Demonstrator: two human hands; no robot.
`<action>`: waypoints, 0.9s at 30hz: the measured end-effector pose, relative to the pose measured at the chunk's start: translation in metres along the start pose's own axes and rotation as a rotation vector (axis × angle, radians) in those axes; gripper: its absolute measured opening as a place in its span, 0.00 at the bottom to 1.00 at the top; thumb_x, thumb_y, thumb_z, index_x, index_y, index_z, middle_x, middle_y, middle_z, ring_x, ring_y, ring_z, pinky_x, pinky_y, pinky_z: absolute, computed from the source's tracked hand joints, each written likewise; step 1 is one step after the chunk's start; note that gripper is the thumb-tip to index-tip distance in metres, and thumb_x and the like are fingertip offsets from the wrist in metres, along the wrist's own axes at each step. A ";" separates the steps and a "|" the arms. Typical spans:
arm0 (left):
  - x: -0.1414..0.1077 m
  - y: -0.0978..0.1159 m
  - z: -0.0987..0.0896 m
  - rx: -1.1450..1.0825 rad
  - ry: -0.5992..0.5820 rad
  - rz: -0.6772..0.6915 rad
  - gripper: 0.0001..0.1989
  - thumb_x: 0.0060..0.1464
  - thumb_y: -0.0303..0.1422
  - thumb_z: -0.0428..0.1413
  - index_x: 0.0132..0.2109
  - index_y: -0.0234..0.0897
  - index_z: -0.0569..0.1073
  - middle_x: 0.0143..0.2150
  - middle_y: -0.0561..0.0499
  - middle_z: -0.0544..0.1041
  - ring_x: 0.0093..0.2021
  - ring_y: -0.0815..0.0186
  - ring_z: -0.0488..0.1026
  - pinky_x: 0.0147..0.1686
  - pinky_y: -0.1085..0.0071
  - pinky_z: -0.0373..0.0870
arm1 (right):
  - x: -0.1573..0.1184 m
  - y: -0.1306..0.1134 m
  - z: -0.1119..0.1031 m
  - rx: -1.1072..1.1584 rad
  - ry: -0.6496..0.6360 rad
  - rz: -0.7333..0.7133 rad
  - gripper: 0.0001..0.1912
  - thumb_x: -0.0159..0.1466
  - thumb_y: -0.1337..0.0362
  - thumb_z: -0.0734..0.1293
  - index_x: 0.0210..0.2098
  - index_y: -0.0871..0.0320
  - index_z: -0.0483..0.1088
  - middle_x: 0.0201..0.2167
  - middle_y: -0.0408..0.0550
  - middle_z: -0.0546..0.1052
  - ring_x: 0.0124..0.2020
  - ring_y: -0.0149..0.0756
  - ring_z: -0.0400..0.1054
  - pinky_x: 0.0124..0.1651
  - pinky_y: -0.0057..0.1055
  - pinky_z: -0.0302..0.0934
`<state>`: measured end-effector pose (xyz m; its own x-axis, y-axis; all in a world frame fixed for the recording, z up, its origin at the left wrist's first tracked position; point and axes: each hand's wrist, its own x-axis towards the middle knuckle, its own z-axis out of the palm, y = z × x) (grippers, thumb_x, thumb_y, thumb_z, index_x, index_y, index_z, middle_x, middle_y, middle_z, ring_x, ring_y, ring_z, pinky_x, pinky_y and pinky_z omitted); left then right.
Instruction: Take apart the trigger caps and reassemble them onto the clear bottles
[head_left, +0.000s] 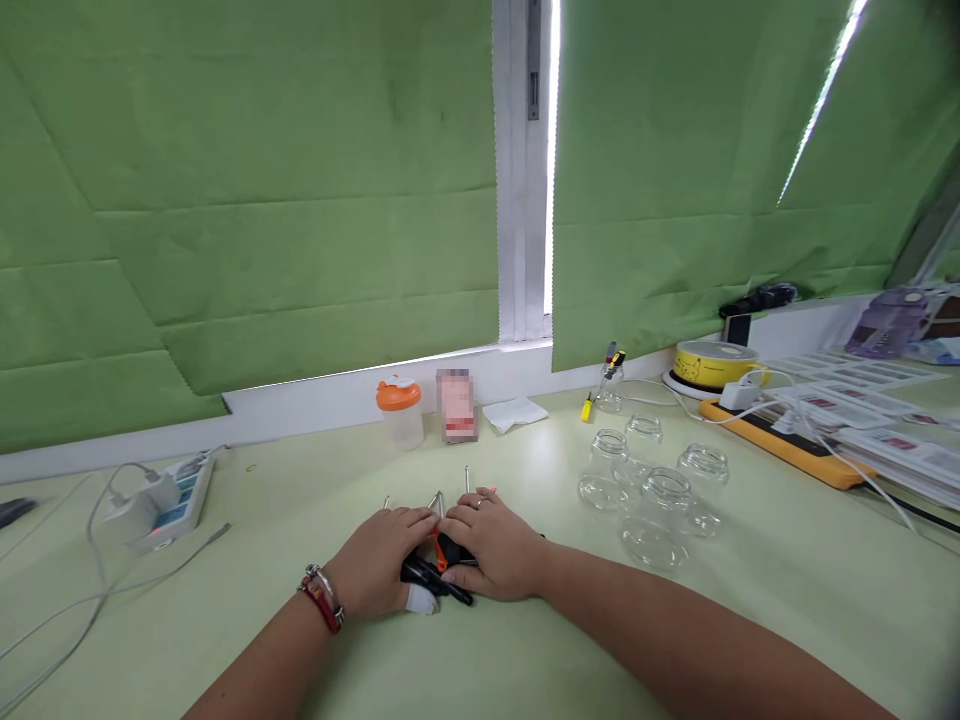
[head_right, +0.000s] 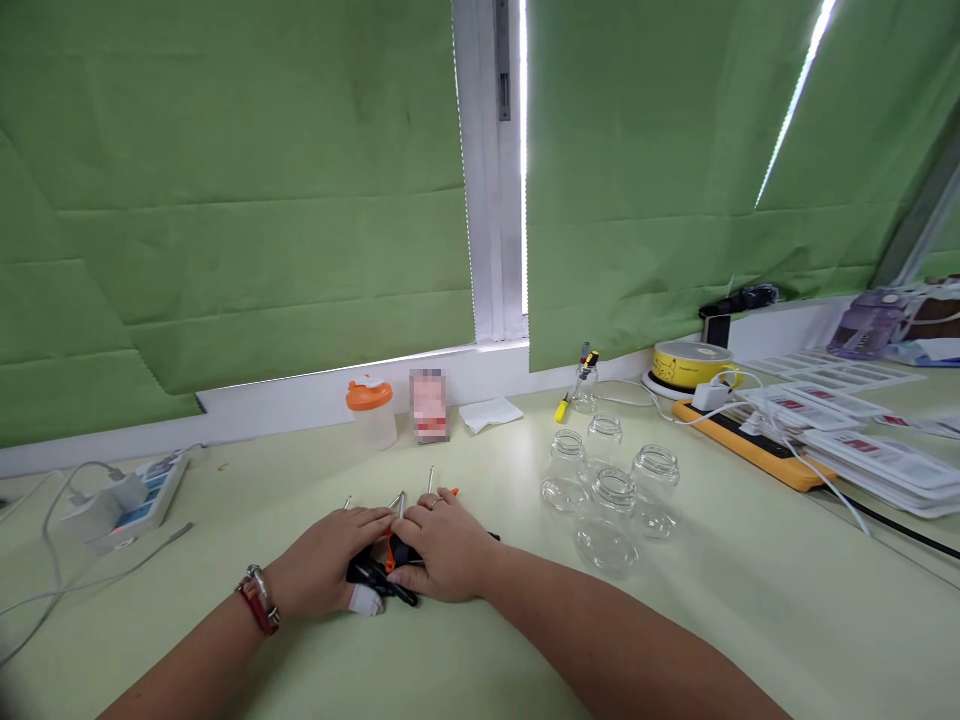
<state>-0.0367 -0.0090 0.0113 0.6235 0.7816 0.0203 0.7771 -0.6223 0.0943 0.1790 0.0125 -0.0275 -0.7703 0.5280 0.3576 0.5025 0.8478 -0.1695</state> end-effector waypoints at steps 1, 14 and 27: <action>0.002 -0.003 0.000 0.022 0.014 0.007 0.38 0.41 0.48 0.62 0.59 0.44 0.64 0.58 0.43 0.69 0.54 0.51 0.68 0.52 0.57 0.63 | 0.002 0.003 0.001 -0.009 0.002 0.005 0.29 0.62 0.46 0.60 0.55 0.59 0.63 0.46 0.55 0.72 0.49 0.47 0.60 0.55 0.49 0.49; 0.005 -0.009 0.013 0.307 0.204 -0.004 0.36 0.54 0.56 0.45 0.62 0.38 0.62 0.59 0.39 0.68 0.58 0.49 0.63 0.63 0.46 0.38 | -0.005 0.014 -0.016 -0.013 0.117 0.225 0.28 0.66 0.48 0.55 0.60 0.58 0.57 0.62 0.59 0.58 0.61 0.49 0.52 0.60 0.48 0.46; 0.009 -0.012 0.031 0.481 0.326 -0.070 0.33 0.59 0.52 0.43 0.62 0.34 0.64 0.59 0.36 0.68 0.59 0.46 0.63 0.61 0.44 0.42 | -0.032 0.031 -0.027 0.214 -0.025 0.630 0.14 0.62 0.56 0.62 0.42 0.58 0.71 0.43 0.52 0.72 0.40 0.39 0.67 0.39 0.31 0.58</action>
<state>-0.0379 0.0041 -0.0201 0.5694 0.7473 0.3425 0.8150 -0.4587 -0.3542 0.2301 0.0205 -0.0195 -0.3652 0.9244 0.1099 0.7724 0.3668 -0.5186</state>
